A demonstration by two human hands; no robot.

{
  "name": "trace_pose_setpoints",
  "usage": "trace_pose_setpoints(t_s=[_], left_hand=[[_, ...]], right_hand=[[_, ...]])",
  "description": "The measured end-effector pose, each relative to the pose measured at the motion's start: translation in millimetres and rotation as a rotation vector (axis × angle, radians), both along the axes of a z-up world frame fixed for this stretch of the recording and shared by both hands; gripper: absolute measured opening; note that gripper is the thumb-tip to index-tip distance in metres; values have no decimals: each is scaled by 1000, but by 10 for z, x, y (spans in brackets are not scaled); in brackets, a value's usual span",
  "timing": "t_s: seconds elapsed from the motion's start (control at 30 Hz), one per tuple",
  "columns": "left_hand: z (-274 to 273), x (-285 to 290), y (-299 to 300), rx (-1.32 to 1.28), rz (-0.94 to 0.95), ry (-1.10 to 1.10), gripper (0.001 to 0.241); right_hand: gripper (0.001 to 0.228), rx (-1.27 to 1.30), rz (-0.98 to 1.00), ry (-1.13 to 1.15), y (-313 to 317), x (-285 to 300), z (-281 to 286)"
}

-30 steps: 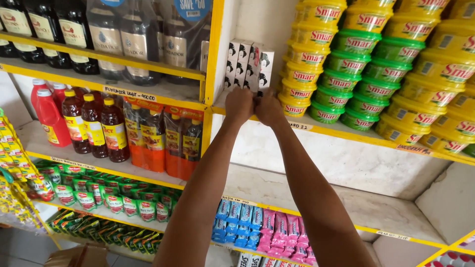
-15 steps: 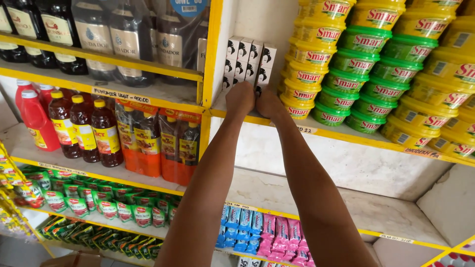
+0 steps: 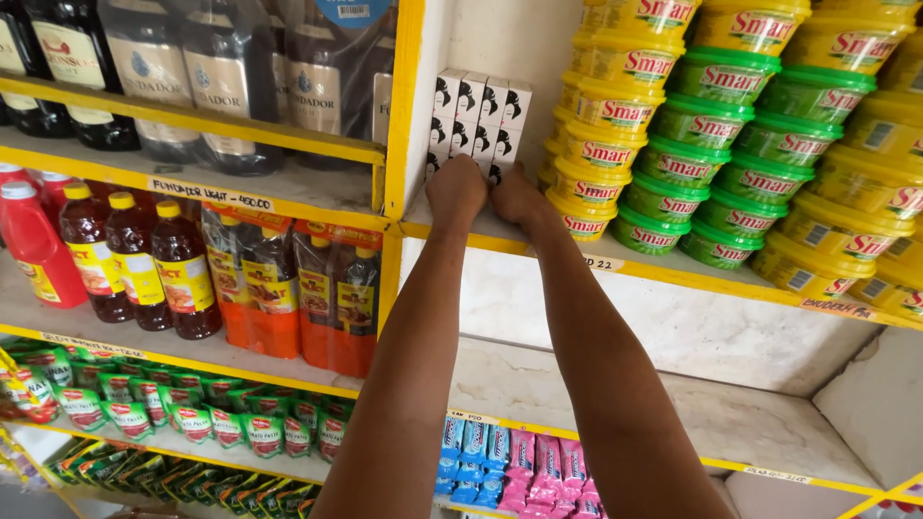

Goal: Restocking grocery items and household products from cardboard boxes onto retail shelves.

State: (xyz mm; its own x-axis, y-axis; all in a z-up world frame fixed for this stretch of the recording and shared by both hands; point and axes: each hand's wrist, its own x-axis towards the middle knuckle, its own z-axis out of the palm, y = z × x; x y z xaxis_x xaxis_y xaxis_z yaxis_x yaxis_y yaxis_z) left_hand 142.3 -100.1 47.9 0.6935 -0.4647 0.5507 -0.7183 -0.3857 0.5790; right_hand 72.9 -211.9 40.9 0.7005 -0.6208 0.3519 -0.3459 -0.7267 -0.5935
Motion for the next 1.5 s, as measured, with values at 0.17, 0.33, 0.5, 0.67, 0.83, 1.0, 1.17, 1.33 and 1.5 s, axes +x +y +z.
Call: trace_pose_setpoints(t_s=[0.17,0.33,0.5,0.67,0.83,1.0,1.17,1.33,1.5], left_hand=[[-35,-46,51,-39,17,-66,19],[-74,53,-53,-74,44,-116,18],[-128,-25,14,-47,67,-125,17],[-236,-419,531,-48,79,-235,12],[-388,-1065,1192,-27,50,-416,20],[-1051,-1527,1426,-371,-33,-627,17],[-2240,-2209,1412,-406,-245,120,20],[-4330,-2705,1190,-205,-329,639,27],[-6112,-3616,1373,0,-416,928,29]], right_hand=[[93,-28,-13,37,80,-8,23],[93,-61,5,29,-41,84,-10],[99,-168,7,41,-122,-42,-179],[88,-298,64,-55,613,-494,-214],[82,-415,77,-149,914,-1008,-377],[72,-494,166,-420,1345,-1777,-846],[47,-222,226,-477,1350,-2514,-2136],[25,409,77,-269,998,-3290,-4562],[15,820,-159,-137,1067,-4649,-6849]])
